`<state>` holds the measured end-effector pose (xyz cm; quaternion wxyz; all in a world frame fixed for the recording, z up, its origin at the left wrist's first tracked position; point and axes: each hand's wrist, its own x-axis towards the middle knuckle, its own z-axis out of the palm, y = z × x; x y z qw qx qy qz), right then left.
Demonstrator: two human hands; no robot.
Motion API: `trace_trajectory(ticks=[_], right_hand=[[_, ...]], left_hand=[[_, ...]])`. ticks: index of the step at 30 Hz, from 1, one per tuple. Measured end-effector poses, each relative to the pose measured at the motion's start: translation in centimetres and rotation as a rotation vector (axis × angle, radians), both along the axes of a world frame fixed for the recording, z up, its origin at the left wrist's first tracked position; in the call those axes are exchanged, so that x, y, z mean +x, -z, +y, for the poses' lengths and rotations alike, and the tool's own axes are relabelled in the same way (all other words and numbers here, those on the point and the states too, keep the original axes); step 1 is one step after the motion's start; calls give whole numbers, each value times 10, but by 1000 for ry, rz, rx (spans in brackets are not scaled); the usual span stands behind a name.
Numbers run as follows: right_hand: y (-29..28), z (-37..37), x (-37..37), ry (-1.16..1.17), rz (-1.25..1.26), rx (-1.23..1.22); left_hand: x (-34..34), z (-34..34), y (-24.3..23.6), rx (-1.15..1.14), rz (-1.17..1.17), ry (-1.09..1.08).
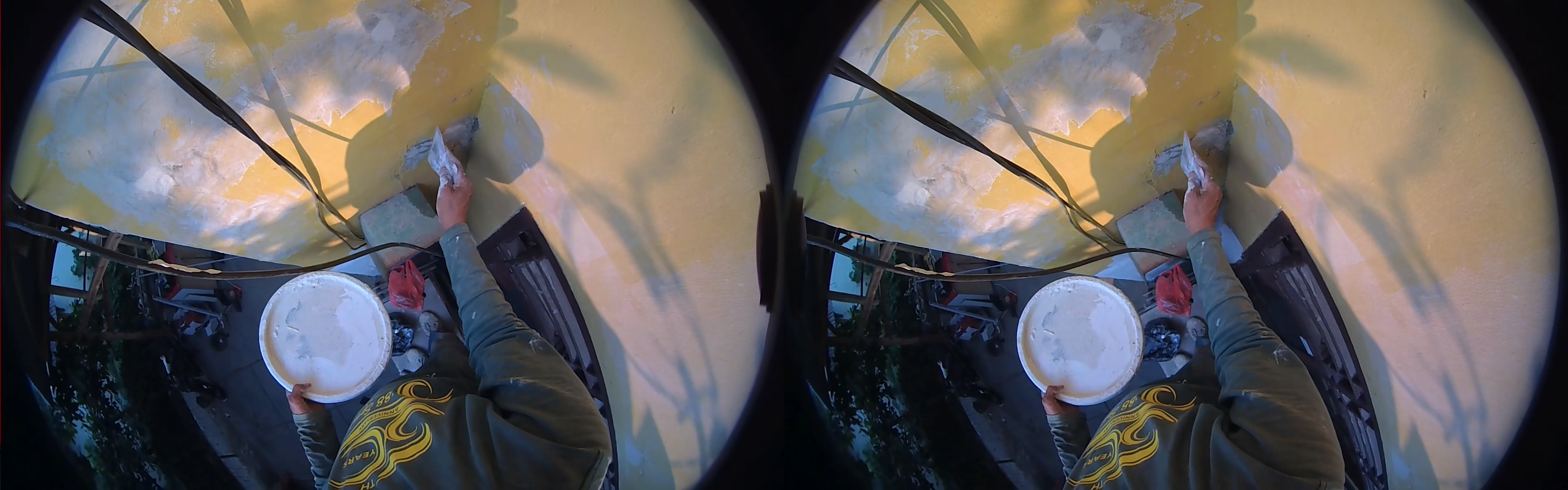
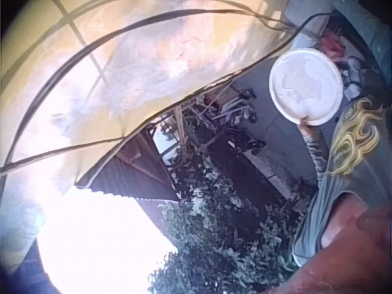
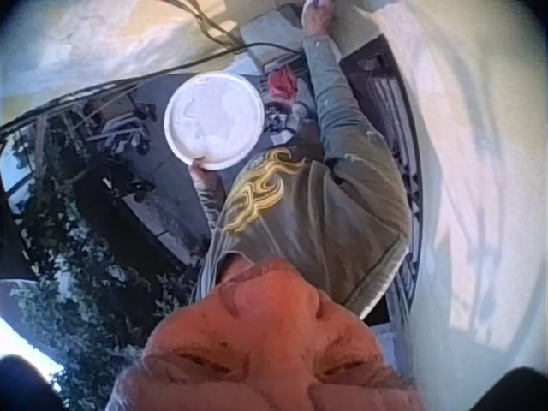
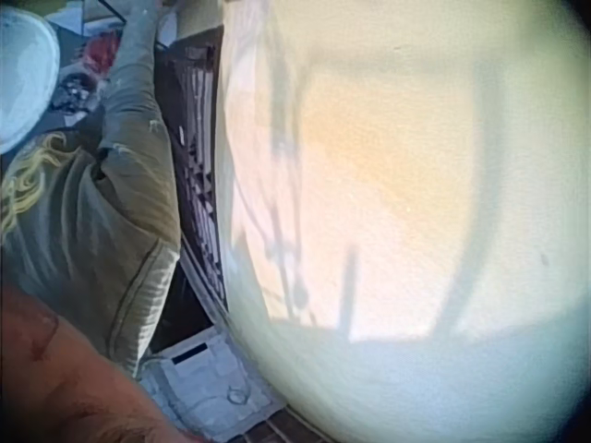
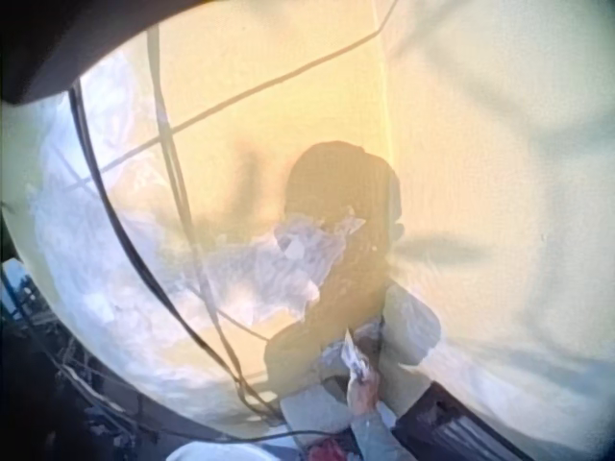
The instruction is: Apply plaster to a wall using a spatula.
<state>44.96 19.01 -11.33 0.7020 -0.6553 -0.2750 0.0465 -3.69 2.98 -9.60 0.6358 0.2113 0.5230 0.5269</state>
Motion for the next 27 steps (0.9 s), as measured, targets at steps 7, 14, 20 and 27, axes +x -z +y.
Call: trace_trajectory(ticks=[7, 14, 20, 27], right_hand=[[16, 31, 15, 212, 39, -188], [-29, -35, -1, -130, 53, 33], [-172, -132, -44, -266, 38, 268], [-156, -136, -159, -847, -668, -372]], left_hand=[[4, 3, 6, 77, 46, -5], [17, 11, -6, 65, -15, 65], [33, 16, -10, 81, 20, 43], [36, -7, 15, 238, 15, 23]])
